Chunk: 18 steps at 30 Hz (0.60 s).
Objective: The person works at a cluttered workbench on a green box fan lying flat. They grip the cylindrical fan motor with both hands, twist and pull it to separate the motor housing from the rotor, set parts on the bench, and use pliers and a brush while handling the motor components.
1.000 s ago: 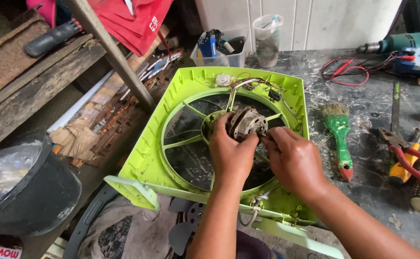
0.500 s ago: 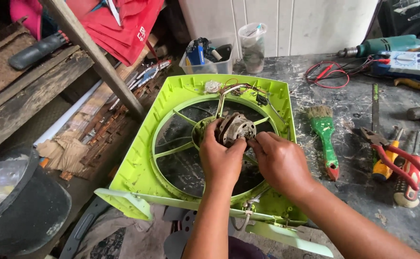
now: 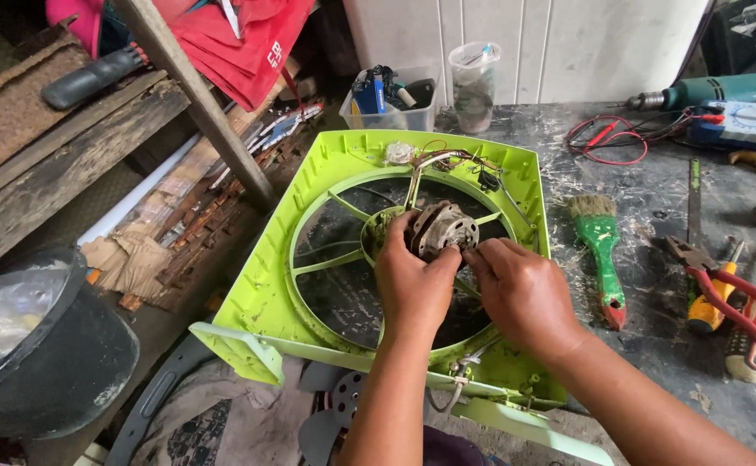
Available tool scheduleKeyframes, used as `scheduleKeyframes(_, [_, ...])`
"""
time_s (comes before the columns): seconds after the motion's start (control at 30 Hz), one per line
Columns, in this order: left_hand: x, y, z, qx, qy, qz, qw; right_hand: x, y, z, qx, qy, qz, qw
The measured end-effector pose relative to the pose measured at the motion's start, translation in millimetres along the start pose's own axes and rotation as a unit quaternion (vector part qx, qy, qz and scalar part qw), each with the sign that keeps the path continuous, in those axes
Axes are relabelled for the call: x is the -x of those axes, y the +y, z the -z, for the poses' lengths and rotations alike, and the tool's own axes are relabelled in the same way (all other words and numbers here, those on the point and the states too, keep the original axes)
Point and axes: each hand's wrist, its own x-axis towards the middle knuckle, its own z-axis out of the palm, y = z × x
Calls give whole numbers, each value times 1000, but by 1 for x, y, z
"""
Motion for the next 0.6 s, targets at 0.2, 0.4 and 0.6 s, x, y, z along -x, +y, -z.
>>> scheduleKeyframes(0.2, [0, 5, 2, 20, -1, 7, 1000, -9, -16, 14, -16, 6, 25, 1000])
scheduleKeyframes(0.4, [-5, 1, -1, 76, 11, 37, 996, -34, -26, 10, -141, -79, 6, 987])
scheduleKeyframes(0.6, [1, 26, 10, 248, 26, 85, 965, -47, -30, 12, -136, -66, -21, 988])
